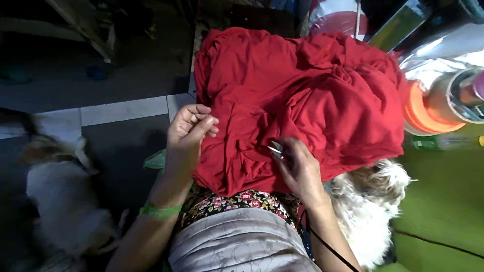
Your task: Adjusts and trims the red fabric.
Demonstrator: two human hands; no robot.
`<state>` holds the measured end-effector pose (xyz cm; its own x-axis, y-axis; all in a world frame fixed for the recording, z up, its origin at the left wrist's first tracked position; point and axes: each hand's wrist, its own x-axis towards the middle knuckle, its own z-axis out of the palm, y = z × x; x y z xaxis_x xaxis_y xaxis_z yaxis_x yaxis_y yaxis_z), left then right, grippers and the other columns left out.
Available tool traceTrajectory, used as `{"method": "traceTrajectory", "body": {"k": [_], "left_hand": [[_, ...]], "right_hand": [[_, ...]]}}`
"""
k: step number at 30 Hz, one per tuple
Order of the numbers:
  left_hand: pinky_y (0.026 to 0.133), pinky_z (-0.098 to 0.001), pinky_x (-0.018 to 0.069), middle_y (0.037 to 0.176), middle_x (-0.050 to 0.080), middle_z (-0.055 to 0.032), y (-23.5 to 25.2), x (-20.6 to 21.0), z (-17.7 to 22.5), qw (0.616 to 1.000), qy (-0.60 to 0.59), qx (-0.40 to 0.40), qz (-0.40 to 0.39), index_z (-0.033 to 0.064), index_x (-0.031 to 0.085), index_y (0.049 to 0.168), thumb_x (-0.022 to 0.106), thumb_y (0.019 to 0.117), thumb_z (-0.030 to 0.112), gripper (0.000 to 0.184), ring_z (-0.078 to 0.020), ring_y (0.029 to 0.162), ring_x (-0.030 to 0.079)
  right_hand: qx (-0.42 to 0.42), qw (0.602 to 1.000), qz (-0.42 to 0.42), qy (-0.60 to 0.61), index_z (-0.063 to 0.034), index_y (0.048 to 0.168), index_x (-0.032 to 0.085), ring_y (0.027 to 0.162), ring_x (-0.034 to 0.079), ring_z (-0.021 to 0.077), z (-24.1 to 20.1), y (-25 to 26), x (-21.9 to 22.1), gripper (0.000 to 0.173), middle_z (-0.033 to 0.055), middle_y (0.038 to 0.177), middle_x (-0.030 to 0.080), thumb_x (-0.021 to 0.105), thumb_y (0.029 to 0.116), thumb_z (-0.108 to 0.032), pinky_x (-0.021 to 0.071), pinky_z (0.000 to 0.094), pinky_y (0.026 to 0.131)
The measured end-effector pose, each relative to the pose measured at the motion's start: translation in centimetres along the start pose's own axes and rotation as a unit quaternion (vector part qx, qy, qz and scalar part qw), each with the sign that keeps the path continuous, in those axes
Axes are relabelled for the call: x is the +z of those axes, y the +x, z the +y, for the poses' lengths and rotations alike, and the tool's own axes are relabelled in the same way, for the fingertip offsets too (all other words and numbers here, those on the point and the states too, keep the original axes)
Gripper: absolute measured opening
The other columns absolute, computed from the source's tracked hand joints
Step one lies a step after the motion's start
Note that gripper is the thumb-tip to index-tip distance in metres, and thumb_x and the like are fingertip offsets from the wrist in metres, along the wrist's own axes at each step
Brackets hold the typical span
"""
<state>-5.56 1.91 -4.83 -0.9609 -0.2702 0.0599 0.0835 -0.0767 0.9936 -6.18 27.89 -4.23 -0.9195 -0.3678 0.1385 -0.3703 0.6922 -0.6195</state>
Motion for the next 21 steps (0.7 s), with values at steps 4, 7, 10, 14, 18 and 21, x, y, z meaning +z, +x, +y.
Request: {"method": "traceTrajectory", "body": {"k": [4, 7, 10, 14, 18, 21], "left_hand": [[0.076, -0.0190, 0.0558, 0.093, 0.070, 0.0072, 0.0, -0.5, -0.5, 0.999, 0.022, -0.019, 0.019, 0.0071, 0.067, 0.121, 0.047, 0.1047, 0.007, 0.026, -0.0026, 0.081, 0.066], [0.076, -0.0183, 0.0558, 0.092, 0.070, 0.0062, 0.2, -0.6, -1.1, 0.998, 0.027, -0.037, 0.031, 0.0030, 0.068, 0.123, 0.048, 0.1050, 0.007, 0.027, -0.0020, 0.080, 0.066], [0.074, -0.0209, 0.0584, 0.087, 0.072, 0.0051, 0.8, -0.4, -1.8, 0.997, 0.018, -0.059, 0.044, 0.0009, 0.070, 0.114, 0.055, 0.1017, 0.005, 0.019, -0.0035, 0.077, 0.068], [0.071, -0.0195, 0.0590, 0.085, 0.072, 0.0009, 0.9, -0.3, -2.7, 0.989, 0.121, -0.085, 0.021, -0.0013, 0.071, 0.106, 0.065, 0.0974, 0.006, 0.013, -0.0017, 0.073, 0.068], [0.068, -0.0252, 0.0585, 0.089, 0.071, -0.0069, 0.1, 0.1, -3.0, 0.965, 0.216, -0.138, -0.048, 0.0007, 0.069, 0.110, 0.065, 0.1001, 0.011, 0.015, -0.0081, 0.070, 0.067], [0.071, -0.0323, 0.0575, 0.097, 0.070, -0.0139, 0.0, 0.9, -2.4, 0.942, 0.252, -0.206, -0.076, -0.0017, 0.063, 0.126, 0.061, 0.1020, 0.007, 0.026, -0.0146, 0.074, 0.066]], "right_hand": [[-0.018, 0.999, -0.022, 0.014, 0.0007, 0.108, 0.072, 0.077, 0.069, 0.0233, 0.3, -1.6, -3.3, 0.022, 0.0150, 0.097, 0.071, 0.066, 0.0927, -0.014, 0.0585, 0.0426, 0.068], [0.011, 0.993, 0.096, 0.071, -0.0037, 0.112, 0.067, 0.096, 0.064, -0.0023, 3.6, -6.3, -11.6, 0.022, -0.0042, 0.105, 0.070, 0.063, 0.0984, -0.020, 0.0558, 0.0195, 0.085], [0.165, 0.963, 0.207, -0.045, 0.0100, 0.109, 0.059, 0.088, 0.058, -0.0011, 7.5, -9.8, -17.1, 0.027, 0.0054, 0.098, 0.063, 0.063, 0.0954, -0.013, 0.0493, 0.0166, 0.077], [0.151, 0.962, 0.223, -0.043, 0.0117, 0.111, 0.057, 0.091, 0.059, -0.0026, 6.5, -9.1, -15.6, 0.028, 0.0046, 0.100, 0.064, 0.062, 0.0973, -0.013, 0.0508, 0.0157, 0.079], [0.003, 0.992, 0.095, 0.078, 0.0066, 0.108, 0.064, 0.086, 0.064, -0.0014, -0.4, -2.5, -8.2, 0.022, 0.0030, 0.098, 0.069, 0.064, 0.0971, -0.013, 0.0554, 0.0189, 0.076], [-0.025, 0.995, -0.010, 0.095, 0.0072, 0.106, 0.069, 0.081, 0.067, 0.0172, -3.8, 3.0, -1.8, 0.020, 0.0163, 0.097, 0.069, 0.065, 0.0898, -0.003, 0.0577, 0.0330, 0.071]]}}
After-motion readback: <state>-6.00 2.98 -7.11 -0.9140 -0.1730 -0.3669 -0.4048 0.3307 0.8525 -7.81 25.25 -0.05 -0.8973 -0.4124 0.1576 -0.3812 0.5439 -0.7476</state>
